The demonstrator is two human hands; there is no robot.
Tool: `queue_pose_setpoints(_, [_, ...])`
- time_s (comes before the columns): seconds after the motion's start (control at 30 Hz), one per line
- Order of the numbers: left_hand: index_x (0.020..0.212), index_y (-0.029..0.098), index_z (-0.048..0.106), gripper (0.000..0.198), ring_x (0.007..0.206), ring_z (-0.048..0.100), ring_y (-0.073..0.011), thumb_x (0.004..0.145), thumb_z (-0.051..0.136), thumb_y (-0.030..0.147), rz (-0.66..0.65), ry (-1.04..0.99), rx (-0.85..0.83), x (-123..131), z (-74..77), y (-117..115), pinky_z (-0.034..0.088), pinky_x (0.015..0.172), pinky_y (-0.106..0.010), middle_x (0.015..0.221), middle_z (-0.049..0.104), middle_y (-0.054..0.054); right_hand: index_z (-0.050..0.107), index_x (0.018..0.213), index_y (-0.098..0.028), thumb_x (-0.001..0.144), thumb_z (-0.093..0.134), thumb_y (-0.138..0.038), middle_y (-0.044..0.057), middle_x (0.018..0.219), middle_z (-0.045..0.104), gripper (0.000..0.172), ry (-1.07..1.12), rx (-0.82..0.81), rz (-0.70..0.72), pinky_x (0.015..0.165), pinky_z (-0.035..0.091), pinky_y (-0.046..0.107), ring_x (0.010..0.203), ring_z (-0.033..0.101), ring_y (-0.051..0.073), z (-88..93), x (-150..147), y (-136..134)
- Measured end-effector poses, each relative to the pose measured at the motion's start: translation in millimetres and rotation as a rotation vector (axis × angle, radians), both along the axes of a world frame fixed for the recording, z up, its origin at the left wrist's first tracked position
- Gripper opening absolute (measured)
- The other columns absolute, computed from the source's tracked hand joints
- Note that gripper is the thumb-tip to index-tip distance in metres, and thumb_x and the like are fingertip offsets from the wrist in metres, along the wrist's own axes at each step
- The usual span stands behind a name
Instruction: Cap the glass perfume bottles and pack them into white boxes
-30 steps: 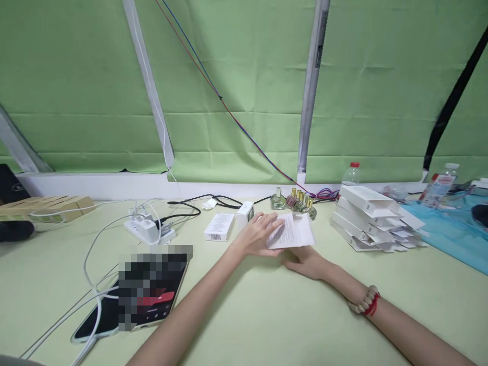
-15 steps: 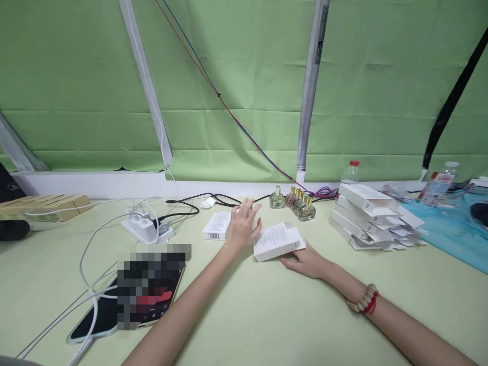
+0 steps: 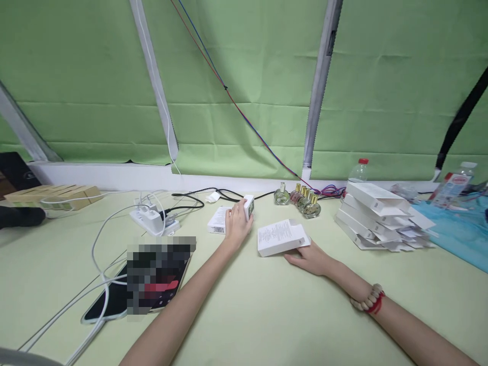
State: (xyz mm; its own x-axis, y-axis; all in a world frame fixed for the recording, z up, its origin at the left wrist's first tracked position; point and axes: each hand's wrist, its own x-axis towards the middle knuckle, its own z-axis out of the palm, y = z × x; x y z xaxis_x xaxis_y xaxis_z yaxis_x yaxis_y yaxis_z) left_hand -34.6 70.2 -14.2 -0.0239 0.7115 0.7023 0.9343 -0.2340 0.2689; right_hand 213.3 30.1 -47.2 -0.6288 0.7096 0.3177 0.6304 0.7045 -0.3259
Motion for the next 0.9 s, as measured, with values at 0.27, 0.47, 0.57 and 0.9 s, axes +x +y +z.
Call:
queue_pose_setpoints(0.27, [0.125, 0.015, 0.038, 0.046, 0.112, 0.050, -0.0282, 0.080, 0.045, 0.023, 0.120, -0.023, 0.047, -31, -4.2, 7, 0.033, 0.092, -0.040, 0.122, 0.054, -0.016, 0.044, 0.132, -0.020, 0.083, 0.048, -0.041, 0.008, 0.143, 0.039, 0.054, 0.004, 0.001, 0.012, 0.109, 0.028, 0.043, 0.133, 0.031, 0.026, 1.5, -1, 0])
queue_pose_setpoints(0.47, [0.126, 0.013, 0.038, 0.046, 0.116, 0.046, -0.0302, 0.082, 0.044, 0.023, 0.217, -0.054, 0.062, -44, -3.0, 7, 0.034, 0.094, -0.043, 0.127, 0.047, -0.019, 0.043, 0.133, -0.017, 0.083, 0.047, -0.041, 0.009, 0.142, 0.040, 0.055, -0.029, 0.001, -0.019, 0.108, 0.028, 0.043, 0.132, 0.032, 0.027, 4.5, -3, -3])
queue_pose_setpoints(0.57, [0.126, 0.010, 0.037, 0.047, 0.125, 0.036, -0.0318, 0.082, 0.044, 0.022, 0.253, -0.044, 0.099, -35, -2.7, 3, 0.029, 0.100, -0.047, 0.140, 0.028, -0.023, 0.042, 0.132, -0.015, 0.084, 0.045, -0.040, 0.011, 0.139, 0.043, 0.055, -0.046, 0.004, -0.021, 0.105, 0.030, 0.043, 0.128, 0.037, 0.027, 5.8, -4, -3])
queue_pose_setpoints(0.9, [0.119, 0.018, 0.043, 0.037, 0.132, 0.030, -0.0259, 0.084, 0.039, 0.025, -0.375, 0.065, 0.138, 46, -2.8, -38, 0.027, 0.103, -0.043, 0.136, 0.038, -0.014, 0.034, 0.135, -0.009, 0.083, 0.047, -0.038, 0.018, 0.136, 0.043, 0.061, -0.053, 0.056, -0.021, 0.103, 0.029, 0.046, 0.124, 0.040, 0.030, -0.3, -6, 2])
